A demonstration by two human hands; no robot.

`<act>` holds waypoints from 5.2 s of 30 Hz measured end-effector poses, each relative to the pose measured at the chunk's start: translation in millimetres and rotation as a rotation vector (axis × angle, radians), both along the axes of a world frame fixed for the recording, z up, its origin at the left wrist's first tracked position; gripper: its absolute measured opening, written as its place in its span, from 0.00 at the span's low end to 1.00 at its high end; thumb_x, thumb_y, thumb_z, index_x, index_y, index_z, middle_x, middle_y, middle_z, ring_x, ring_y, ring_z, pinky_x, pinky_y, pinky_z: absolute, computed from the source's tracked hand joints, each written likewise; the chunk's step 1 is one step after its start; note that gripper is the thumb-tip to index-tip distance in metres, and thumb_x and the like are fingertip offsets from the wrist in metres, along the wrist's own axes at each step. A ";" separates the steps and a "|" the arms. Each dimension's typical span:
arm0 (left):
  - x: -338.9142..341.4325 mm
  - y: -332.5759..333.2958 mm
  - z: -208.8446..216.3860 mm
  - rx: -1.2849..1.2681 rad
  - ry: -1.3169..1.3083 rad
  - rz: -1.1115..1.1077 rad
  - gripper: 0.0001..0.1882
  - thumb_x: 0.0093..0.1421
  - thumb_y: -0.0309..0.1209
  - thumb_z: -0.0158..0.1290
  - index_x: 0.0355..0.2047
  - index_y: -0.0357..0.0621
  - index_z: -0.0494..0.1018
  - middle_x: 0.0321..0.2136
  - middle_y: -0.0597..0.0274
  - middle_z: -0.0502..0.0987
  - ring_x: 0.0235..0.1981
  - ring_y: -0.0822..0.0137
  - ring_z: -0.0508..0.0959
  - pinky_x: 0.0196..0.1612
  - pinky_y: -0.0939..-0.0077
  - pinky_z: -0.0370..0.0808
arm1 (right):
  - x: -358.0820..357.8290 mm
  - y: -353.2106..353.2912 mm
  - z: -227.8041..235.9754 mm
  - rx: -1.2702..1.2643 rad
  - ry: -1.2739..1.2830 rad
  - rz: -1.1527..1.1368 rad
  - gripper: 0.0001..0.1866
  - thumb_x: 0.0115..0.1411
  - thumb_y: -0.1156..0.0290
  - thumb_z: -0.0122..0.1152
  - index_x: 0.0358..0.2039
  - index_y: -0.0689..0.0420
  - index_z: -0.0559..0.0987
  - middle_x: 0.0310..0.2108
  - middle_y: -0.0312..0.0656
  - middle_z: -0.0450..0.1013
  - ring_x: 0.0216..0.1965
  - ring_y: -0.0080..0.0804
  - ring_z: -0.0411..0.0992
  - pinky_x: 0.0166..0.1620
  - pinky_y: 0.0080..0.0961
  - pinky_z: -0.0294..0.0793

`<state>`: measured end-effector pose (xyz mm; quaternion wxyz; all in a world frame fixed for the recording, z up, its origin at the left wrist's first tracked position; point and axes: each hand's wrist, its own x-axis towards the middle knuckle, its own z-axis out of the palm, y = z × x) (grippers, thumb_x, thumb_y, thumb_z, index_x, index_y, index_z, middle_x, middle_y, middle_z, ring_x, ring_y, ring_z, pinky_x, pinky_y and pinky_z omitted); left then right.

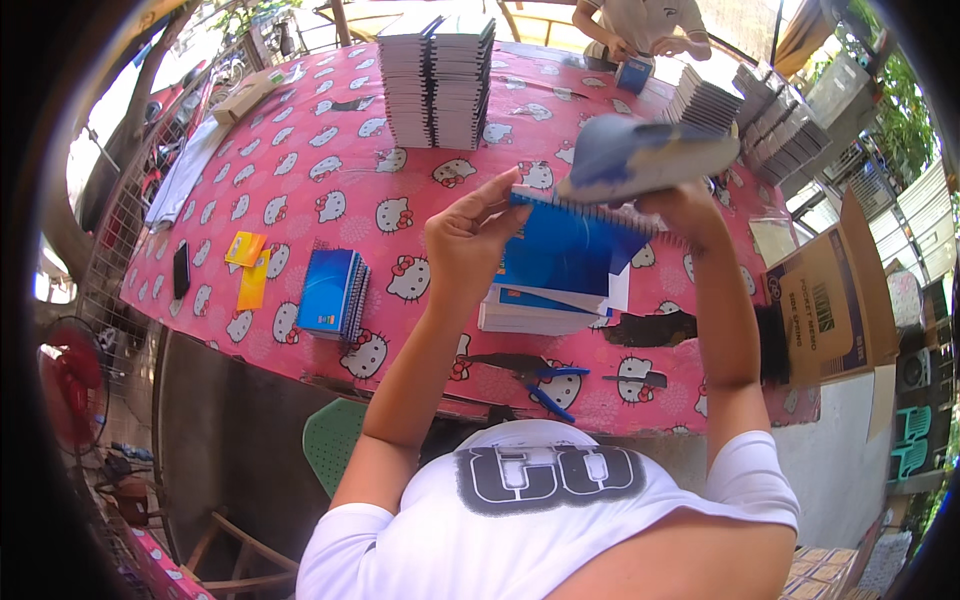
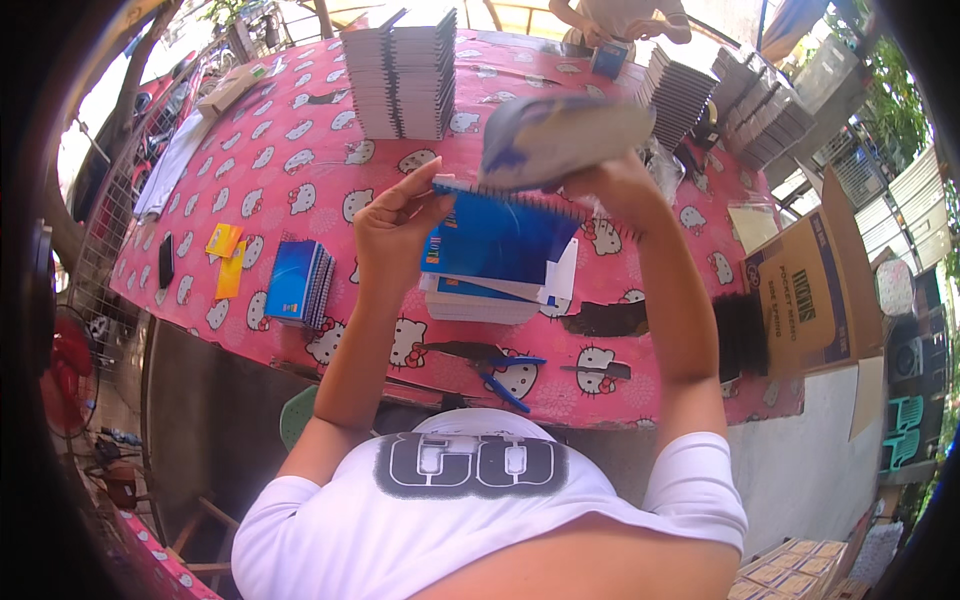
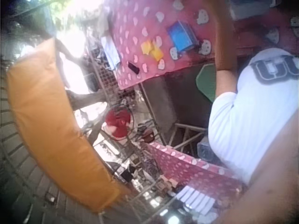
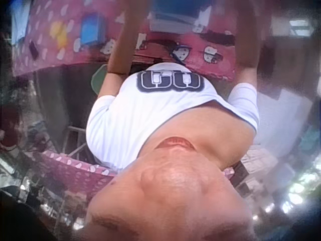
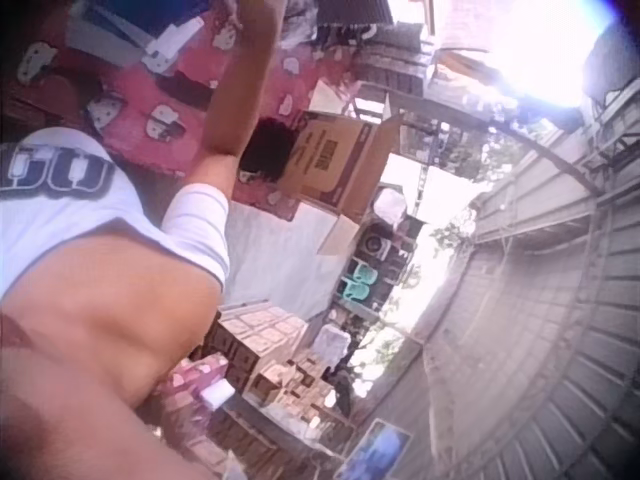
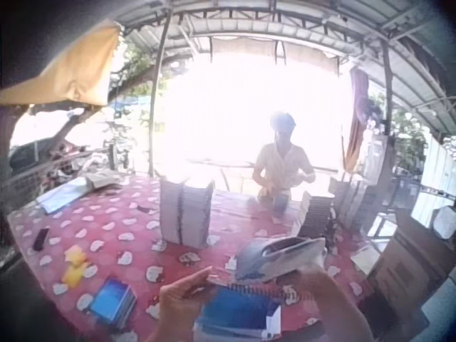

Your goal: The person inserts a plastic spiral binding through the pre-punched holes of a notebook cover and paper stack. They then use pliers to trim the excess length and crimp the ends of the spiral to secure the binding.

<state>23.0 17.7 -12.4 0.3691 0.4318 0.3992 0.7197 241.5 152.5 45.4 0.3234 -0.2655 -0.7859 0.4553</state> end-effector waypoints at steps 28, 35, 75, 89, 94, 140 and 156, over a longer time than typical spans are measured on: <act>22.3 -47.0 -28.6 0.480 0.859 0.174 0.08 0.49 0.17 0.62 0.30 0.39 0.78 0.36 0.56 0.81 0.38 0.60 0.81 0.44 0.67 0.78 | 8.7 -227.0 -219.9 0.502 -0.655 -0.344 0.32 0.52 0.60 0.66 0.54 0.61 0.69 0.53 0.54 0.65 0.54 0.53 0.65 0.58 0.44 0.61; 30.1 -46.9 -29.7 0.370 0.638 0.256 0.13 0.45 0.18 0.67 0.27 0.39 0.74 0.32 0.53 0.80 0.36 0.62 0.81 0.41 0.69 0.78 | 31.8 -214.7 -202.3 -0.062 -0.438 -0.410 0.24 0.59 0.64 0.59 0.54 0.60 0.69 0.43 0.49 0.69 0.49 0.48 0.67 0.51 0.38 0.66; -249.3 -13.3 -104.0 -0.528 1.427 -0.120 0.22 0.61 0.51 0.49 0.53 0.64 0.74 0.52 0.62 0.75 0.62 0.65 0.65 0.61 0.29 0.20 | -109.2 -129.3 -24.7 0.938 -0.538 -0.019 0.17 0.47 0.72 0.66 0.40 0.53 0.81 0.46 0.45 0.69 0.46 0.44 0.70 0.46 0.39 0.73; -125.4 -46.6 -32.0 0.011 0.746 0.003 0.23 0.57 0.30 0.59 0.54 0.52 0.73 0.57 0.59 0.70 0.58 0.61 0.69 0.63 0.55 0.57 | -116.9 -99.4 -11.8 0.591 -0.657 0.233 0.11 0.49 0.75 0.62 0.35 0.61 0.82 0.40 0.49 0.77 0.40 0.48 0.76 0.45 0.36 0.74; -69.3 -50.6 -44.0 -0.078 0.370 -0.049 0.18 0.59 0.21 0.54 0.51 0.39 0.73 0.48 0.58 0.77 0.51 0.67 0.74 0.54 0.75 0.70 | -113.4 -98.9 -15.6 0.557 -0.556 0.182 0.12 0.49 0.76 0.61 0.36 0.62 0.82 0.40 0.51 0.77 0.40 0.48 0.76 0.46 0.34 0.75; -9.5 -24.0 -1.5 0.094 0.769 0.127 0.24 0.55 0.25 0.60 0.53 0.49 0.68 0.50 0.56 0.68 0.48 0.63 0.70 0.51 0.69 0.68 | -36.7 -109.1 -78.3 -0.106 0.209 -0.306 0.22 0.52 0.79 0.66 0.45 0.60 0.67 0.36 0.46 0.74 0.41 0.31 0.73 0.45 0.29 0.71; -3.0 -30.2 -9.1 0.126 0.747 0.143 0.31 0.53 0.24 0.61 0.57 0.52 0.66 0.47 0.53 0.68 0.51 0.58 0.68 0.48 0.71 0.69 | -37.2 -117.3 -74.0 -0.109 0.255 -0.257 0.21 0.53 0.79 0.66 0.44 0.58 0.65 0.36 0.39 0.71 0.38 0.25 0.71 0.42 0.23 0.71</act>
